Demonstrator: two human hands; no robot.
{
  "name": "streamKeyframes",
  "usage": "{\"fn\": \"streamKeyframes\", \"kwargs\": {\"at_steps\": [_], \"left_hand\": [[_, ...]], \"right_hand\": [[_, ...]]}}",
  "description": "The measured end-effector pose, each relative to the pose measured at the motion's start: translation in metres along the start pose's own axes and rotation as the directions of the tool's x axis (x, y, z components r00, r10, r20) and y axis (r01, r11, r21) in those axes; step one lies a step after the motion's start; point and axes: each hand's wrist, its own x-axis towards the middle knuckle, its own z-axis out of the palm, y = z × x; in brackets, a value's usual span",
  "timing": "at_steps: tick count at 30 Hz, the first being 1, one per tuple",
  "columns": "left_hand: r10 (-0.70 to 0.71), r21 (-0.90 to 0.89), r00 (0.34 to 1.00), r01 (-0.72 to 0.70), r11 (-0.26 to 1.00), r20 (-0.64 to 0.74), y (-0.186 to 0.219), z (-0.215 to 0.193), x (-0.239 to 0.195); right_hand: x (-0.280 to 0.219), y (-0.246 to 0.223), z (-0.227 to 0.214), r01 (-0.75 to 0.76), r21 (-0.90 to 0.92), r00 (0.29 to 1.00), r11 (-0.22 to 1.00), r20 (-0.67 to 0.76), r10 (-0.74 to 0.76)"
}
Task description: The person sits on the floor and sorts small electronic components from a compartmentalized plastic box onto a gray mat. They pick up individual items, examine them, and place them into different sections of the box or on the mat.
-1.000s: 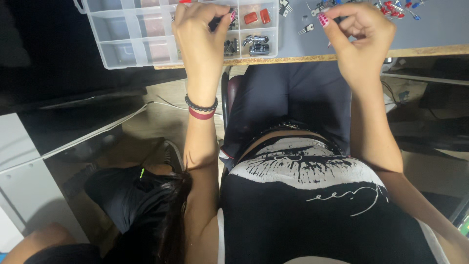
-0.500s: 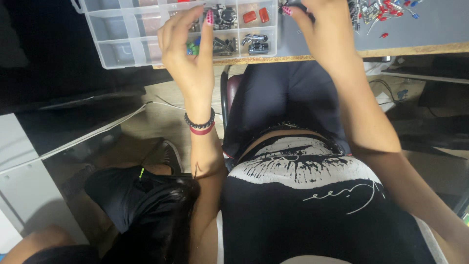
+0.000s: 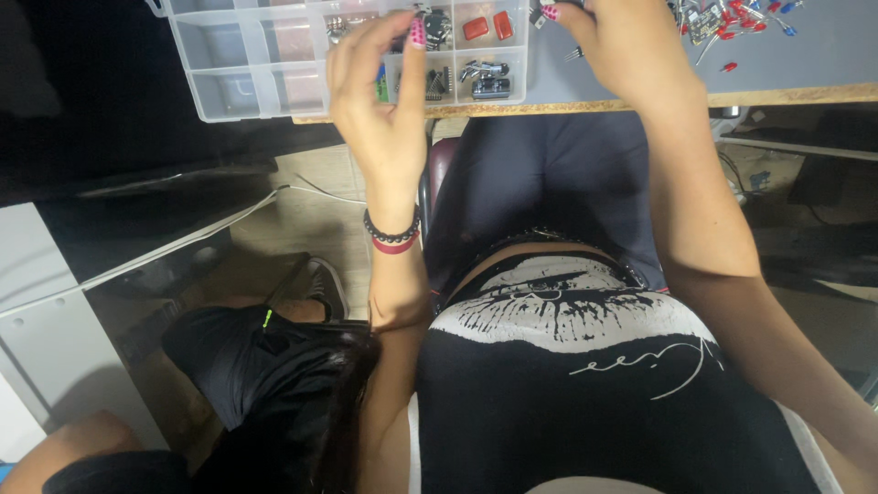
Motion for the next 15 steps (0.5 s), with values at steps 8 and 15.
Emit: {"fn": "streamKeyframes", "kwargs": {"at_steps": [8, 15], "left_hand": [[0.045, -0.088, 0.993, -0.035, 0.995, 0.111, 0.014, 0.022, -0.005], [0.126, -0.244, 0.963, -0.066, 0.968, 0.239, 0.03, 0.059, -0.004]], "right_hand": [[-0.008, -0.005, -0.013, -0.1, 0.226, 0.991, 0.969, -0.063, 0.117], [-0.027, 0.002, -0.026, 0.073, 0.659, 0.859, 0.749, -0.423, 0.288]]}}
